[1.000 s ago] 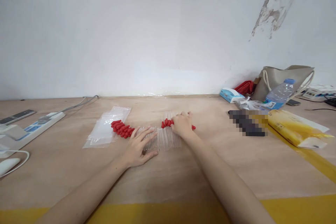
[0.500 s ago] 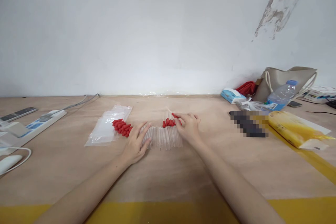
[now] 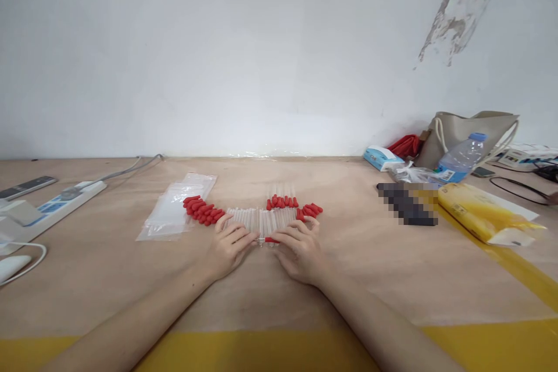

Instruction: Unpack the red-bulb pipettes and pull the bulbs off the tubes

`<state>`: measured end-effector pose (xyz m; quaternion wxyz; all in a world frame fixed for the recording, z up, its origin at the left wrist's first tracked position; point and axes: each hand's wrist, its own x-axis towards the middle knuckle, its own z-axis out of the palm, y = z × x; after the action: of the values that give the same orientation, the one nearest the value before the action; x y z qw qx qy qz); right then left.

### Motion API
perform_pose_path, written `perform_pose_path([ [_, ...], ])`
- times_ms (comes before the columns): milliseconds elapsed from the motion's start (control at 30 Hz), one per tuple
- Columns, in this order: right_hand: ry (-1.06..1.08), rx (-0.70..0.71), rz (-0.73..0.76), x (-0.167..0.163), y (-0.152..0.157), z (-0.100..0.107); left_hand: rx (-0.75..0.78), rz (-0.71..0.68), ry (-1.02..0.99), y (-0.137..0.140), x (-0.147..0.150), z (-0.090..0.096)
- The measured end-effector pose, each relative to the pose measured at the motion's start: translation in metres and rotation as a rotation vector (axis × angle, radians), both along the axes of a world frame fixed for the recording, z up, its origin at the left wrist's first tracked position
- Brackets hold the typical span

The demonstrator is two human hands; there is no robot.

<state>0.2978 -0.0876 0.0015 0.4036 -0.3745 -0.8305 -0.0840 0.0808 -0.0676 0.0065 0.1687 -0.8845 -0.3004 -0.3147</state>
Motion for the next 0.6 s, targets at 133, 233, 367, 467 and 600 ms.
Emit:
perform_pose_path([
  [133, 0.01, 0.055, -0.073, -0.0061, -0.0006, -0.0026, 0.015, -0.009, 0.02, -0.0017, 0.0001, 0.0026],
  [233, -0.022, 0.058, -0.06, -0.0055, -0.0027, -0.006, 0.038, -0.007, 0.023, -0.0026, -0.0003, 0.002],
  [367, -0.027, 0.062, -0.051, -0.0026, -0.0046, -0.0079, 0.075, -0.024, 0.01, -0.0026, -0.0006, -0.0006],
  [467, -0.025, 0.058, -0.029, -0.0017, -0.0052, -0.0072, 0.092, -0.031, 0.003, -0.003, -0.0001, -0.001],
  [600, -0.033, 0.05, -0.017, -0.0006, -0.0064, -0.0062, 0.112, -0.031, 0.018, -0.0045, 0.0007, -0.0002],
])
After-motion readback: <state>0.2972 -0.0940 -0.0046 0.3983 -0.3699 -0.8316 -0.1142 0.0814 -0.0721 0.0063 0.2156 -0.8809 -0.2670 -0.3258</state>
